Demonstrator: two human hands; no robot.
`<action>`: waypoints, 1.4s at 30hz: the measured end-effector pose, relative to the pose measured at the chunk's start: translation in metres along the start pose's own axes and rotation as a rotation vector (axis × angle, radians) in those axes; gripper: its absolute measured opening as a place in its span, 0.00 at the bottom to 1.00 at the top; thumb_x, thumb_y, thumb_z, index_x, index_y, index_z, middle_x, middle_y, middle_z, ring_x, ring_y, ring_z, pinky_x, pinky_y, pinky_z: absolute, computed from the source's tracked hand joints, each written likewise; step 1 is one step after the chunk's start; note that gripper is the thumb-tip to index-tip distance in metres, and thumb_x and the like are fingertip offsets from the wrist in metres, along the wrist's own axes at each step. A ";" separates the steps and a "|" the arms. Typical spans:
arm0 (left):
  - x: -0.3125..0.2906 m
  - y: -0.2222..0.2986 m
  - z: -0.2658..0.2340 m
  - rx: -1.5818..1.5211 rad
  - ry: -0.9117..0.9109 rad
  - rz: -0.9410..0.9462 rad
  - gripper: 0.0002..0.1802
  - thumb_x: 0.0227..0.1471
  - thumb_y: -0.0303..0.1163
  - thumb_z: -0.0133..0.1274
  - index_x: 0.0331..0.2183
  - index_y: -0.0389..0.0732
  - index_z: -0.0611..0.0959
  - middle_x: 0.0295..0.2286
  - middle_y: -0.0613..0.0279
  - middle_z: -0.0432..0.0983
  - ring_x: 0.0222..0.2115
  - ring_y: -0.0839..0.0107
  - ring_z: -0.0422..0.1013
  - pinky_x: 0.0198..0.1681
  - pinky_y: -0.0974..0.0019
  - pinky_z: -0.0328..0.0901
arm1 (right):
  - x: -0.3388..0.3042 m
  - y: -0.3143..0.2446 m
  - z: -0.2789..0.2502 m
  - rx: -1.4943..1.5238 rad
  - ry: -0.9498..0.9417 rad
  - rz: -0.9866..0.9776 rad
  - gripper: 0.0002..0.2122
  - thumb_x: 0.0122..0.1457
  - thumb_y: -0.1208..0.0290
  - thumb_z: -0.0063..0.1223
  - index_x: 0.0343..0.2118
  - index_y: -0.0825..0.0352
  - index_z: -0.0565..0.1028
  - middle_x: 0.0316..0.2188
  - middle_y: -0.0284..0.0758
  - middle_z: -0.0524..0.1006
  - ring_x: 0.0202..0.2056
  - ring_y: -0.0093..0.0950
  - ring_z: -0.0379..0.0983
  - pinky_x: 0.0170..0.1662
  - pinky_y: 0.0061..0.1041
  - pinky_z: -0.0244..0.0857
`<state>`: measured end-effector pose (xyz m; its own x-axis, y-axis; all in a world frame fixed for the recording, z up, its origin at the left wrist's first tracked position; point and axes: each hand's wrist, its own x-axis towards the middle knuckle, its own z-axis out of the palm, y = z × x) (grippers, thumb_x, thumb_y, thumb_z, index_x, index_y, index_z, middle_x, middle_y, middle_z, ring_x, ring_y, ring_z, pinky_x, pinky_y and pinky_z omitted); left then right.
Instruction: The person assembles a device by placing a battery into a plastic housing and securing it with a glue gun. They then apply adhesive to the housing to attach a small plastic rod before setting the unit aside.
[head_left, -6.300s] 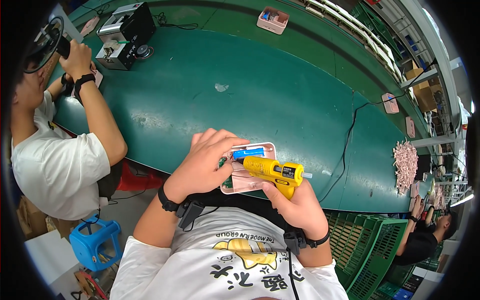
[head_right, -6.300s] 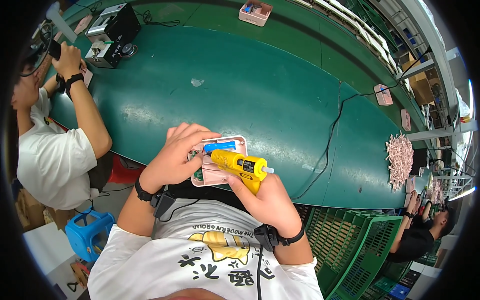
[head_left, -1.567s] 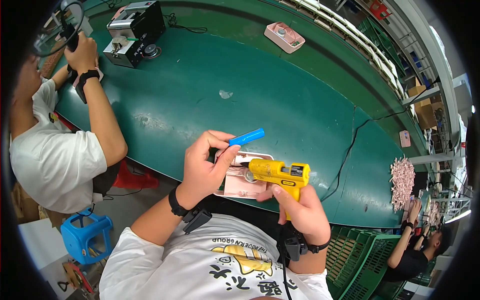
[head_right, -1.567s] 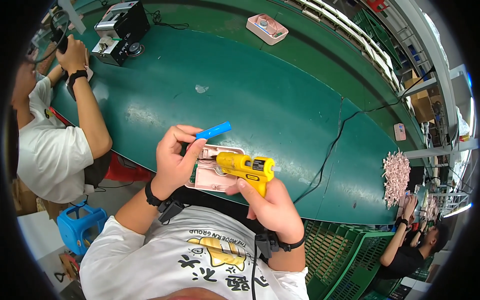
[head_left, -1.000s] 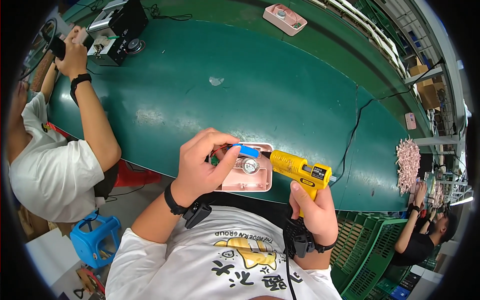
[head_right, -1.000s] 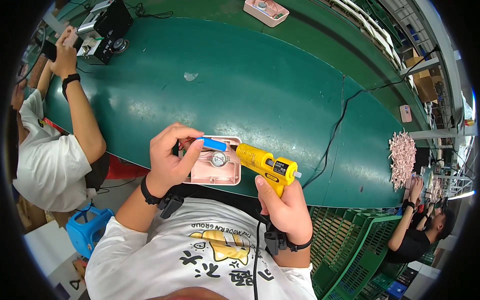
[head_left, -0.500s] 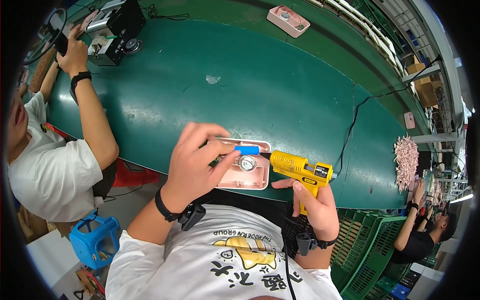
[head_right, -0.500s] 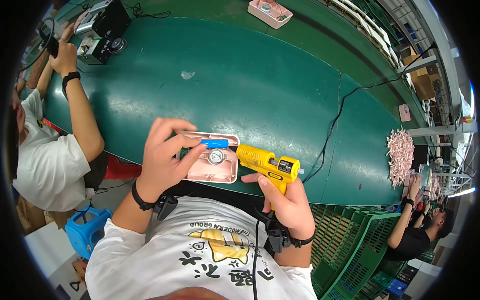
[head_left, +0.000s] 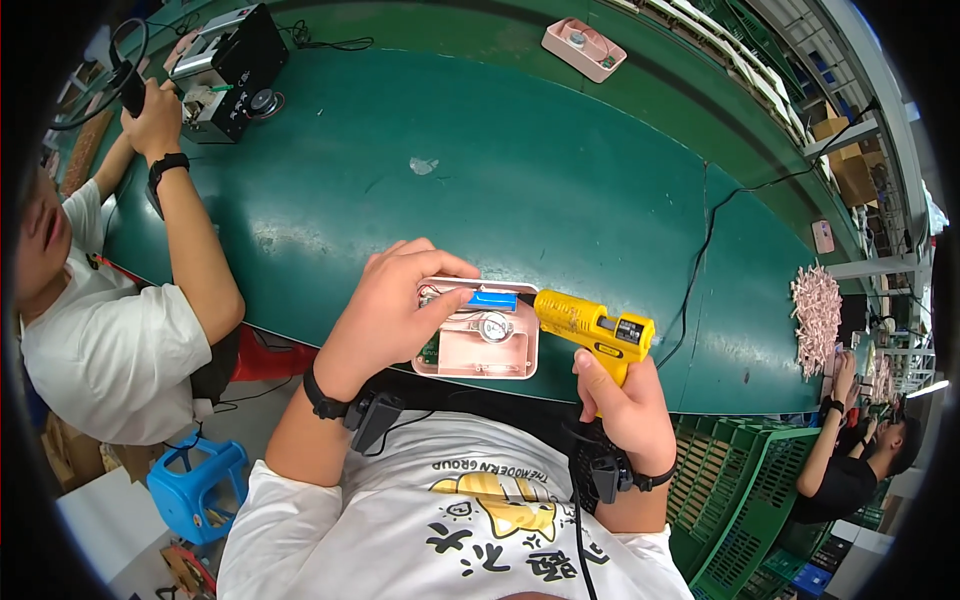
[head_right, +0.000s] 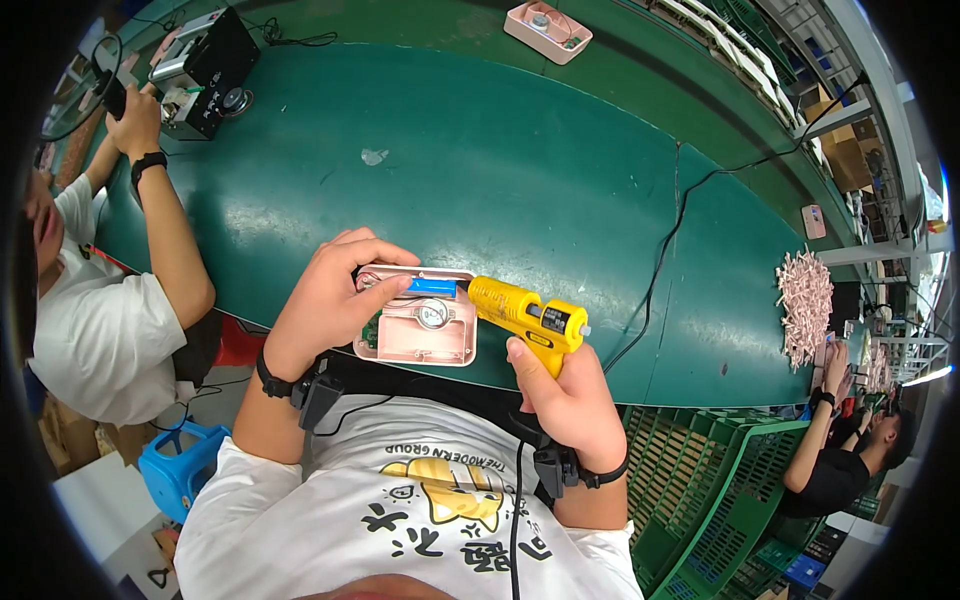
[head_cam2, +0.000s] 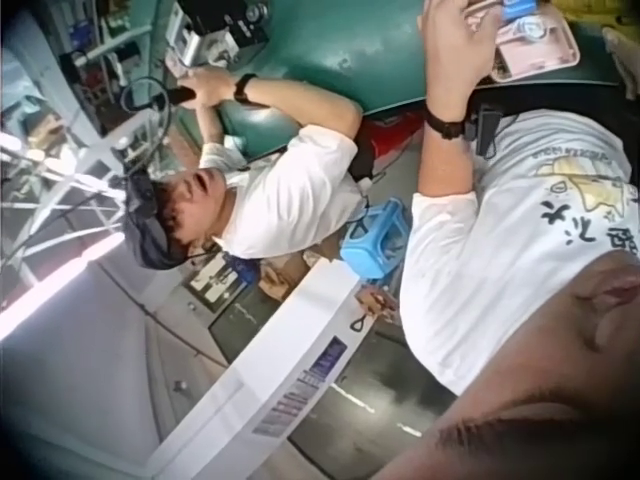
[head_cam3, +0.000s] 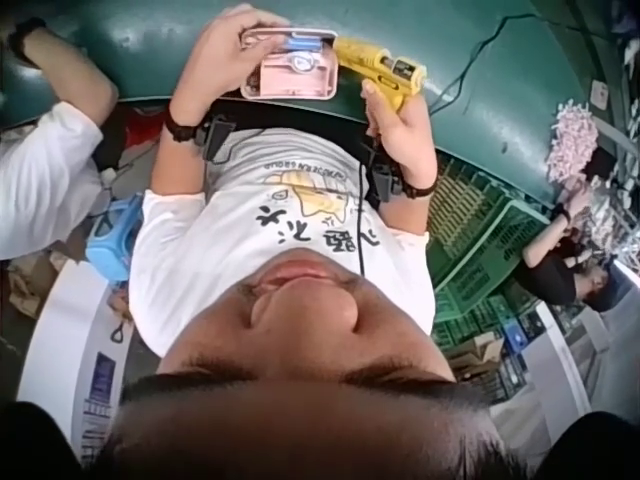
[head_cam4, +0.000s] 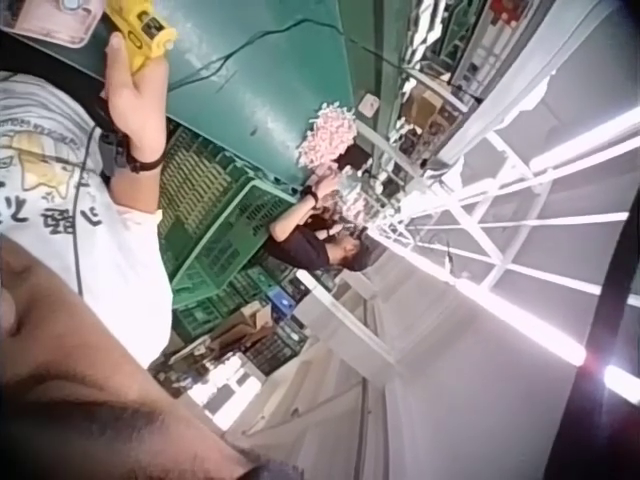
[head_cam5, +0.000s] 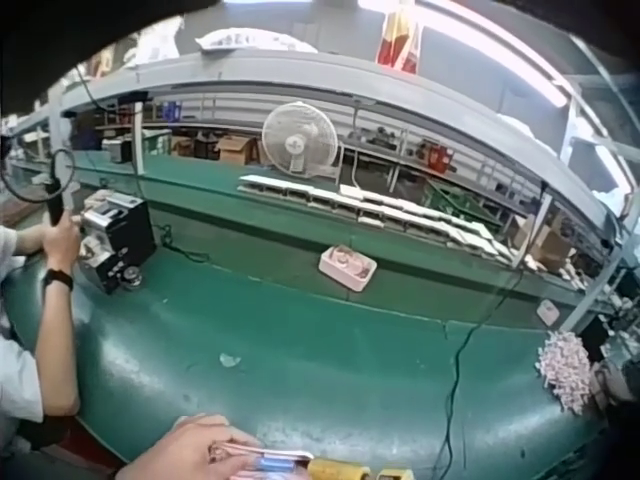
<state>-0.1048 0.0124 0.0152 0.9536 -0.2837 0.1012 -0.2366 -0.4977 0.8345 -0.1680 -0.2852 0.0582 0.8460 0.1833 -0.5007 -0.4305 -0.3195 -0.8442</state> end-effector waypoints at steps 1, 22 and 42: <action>0.003 0.000 -0.001 0.002 0.001 0.001 0.08 0.54 0.23 0.65 0.39 0.36 0.89 0.34 0.57 0.80 0.34 0.65 0.74 0.39 0.63 0.68 | -0.002 -0.002 0.001 -0.020 0.012 -0.012 0.11 0.73 0.69 0.51 0.48 0.72 0.76 0.29 0.36 0.81 0.20 0.17 0.71 0.22 0.18 0.65; -0.011 -0.006 0.004 0.023 0.023 0.058 0.12 0.59 0.29 0.61 0.45 0.42 0.90 0.34 0.63 0.80 0.37 0.64 0.72 0.48 0.61 0.62 | -0.022 -0.008 0.012 0.060 0.027 -0.058 0.11 0.72 0.68 0.53 0.42 0.73 0.76 0.25 0.32 0.79 0.19 0.17 0.70 0.23 0.15 0.65; -0.015 -0.002 -0.002 0.078 -0.058 0.107 0.28 0.45 0.22 0.49 0.50 0.43 0.85 0.44 0.61 0.79 0.45 0.60 0.70 0.52 0.59 0.58 | 0.003 -0.022 0.035 0.006 -0.131 -0.047 0.11 0.73 0.66 0.54 0.44 0.70 0.79 0.27 0.29 0.80 0.19 0.15 0.69 0.22 0.17 0.63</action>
<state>-0.1186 0.0197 0.0127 0.9105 -0.3839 0.1539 -0.3520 -0.5240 0.7756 -0.1671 -0.2452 0.0682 0.8172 0.3177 -0.4809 -0.3935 -0.3021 -0.8683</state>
